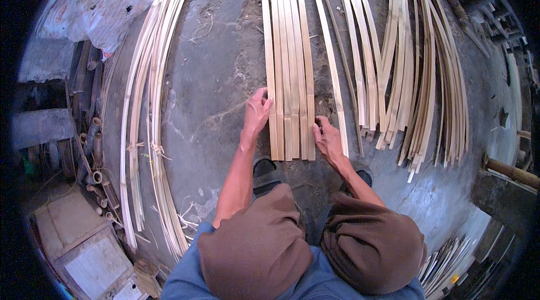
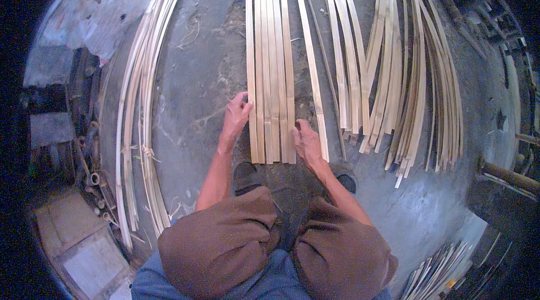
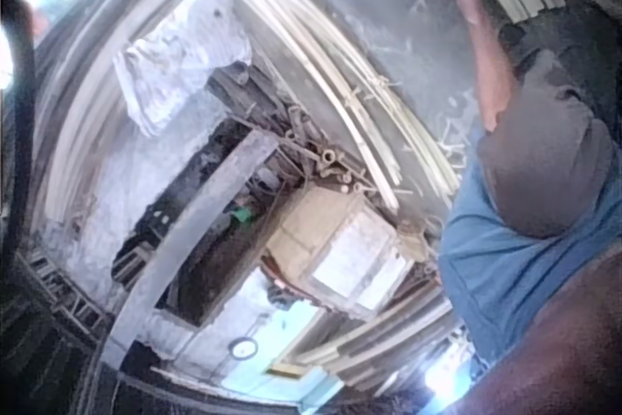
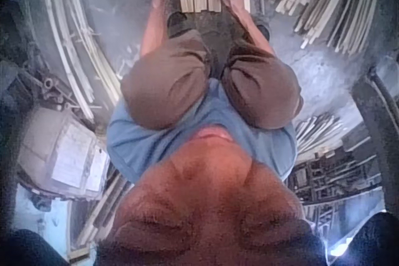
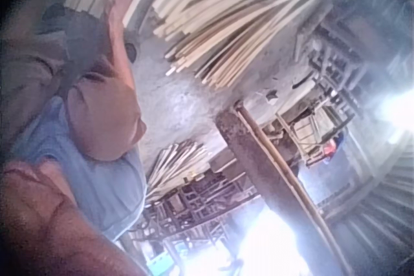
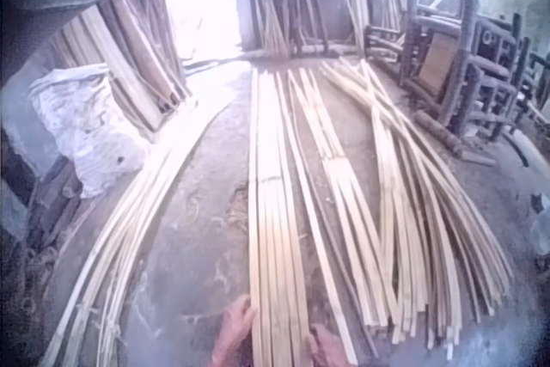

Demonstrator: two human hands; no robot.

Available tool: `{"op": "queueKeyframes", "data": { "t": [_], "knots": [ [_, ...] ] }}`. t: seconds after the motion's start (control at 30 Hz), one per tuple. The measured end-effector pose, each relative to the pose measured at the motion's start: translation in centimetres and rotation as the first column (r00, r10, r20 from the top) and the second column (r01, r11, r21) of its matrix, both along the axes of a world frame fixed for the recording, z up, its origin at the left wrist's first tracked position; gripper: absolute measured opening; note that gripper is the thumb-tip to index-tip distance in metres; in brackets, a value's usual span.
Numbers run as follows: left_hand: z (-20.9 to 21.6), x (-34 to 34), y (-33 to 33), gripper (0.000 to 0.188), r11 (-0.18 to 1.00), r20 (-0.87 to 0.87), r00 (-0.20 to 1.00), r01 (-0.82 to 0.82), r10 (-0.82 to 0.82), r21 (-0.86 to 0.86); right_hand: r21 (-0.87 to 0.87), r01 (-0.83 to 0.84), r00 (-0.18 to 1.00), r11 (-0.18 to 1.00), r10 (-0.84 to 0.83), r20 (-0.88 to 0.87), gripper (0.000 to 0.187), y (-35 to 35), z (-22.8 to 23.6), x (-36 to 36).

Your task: The person gathers thin bamboo strips from a pile, unties a bundle, and arranges the strips on the floor into neat parallel rows. The person repeatedly picks up, aligns, and places the strips to form organized stacks.

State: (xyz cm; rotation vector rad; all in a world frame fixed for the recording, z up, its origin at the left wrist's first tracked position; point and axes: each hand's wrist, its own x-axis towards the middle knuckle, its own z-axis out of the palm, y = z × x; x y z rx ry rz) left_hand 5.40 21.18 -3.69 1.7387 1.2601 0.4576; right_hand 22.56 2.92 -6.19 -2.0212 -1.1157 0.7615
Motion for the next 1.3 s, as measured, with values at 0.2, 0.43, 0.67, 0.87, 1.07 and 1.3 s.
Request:
{"op": "queueKeyframes", "data": {
  "t": [0.2, 0.43, 0.67, 0.87, 1.07, 1.3],
  "knots": [
    [0.5, 0.7, -1.1, 0.042, 0.998, -0.235, 0.972, -0.015, 0.028, 0.058, -0.065, -0.019, 1.000, 0.998, 0.018, -0.008, 0.029, 0.5, 1.4, -0.2],
    [-0.1, 0.1, -1.4, 0.059, 0.998, -0.283, 0.957, -0.056, 0.059, 0.020, -0.041, -0.027, 1.000, 0.999, 0.027, -0.009, 0.027, 0.4, 0.8, -0.3],
    [-0.4, 0.2, -1.7, 0.060, 0.996, -0.239, 0.967, -0.088, 0.093, 0.029, 0.097, -0.013, 1.000, 0.995, 0.011, 0.020, 0.026, 0.0, -0.8, -0.3],
    [-0.2, 0.4, -2.1, 0.058, 0.993, -0.159, 0.980, -0.110, 0.116, 0.045, -0.139, -0.051, 0.998, 0.989, 0.044, -0.051, 0.032, -0.3, 5.0, -1.0],
    [0.9, 0.3, -2.1, 0.056, 0.979, -0.152, 0.972, -0.160, 0.179, 0.127, 0.326, -0.018, 0.985, 0.945, -0.039, 0.166, 0.029, 1.2, 7.7, 1.3],
    [2.4, 2.6, -2.6, 0.040, 0.940, -0.110, 0.983, -0.105, 0.148, 0.324, 0.005, 0.079, 0.923, 0.997, -0.075, 0.378, 0.051, -0.5, 5.0, 4.9]
  ]
}}
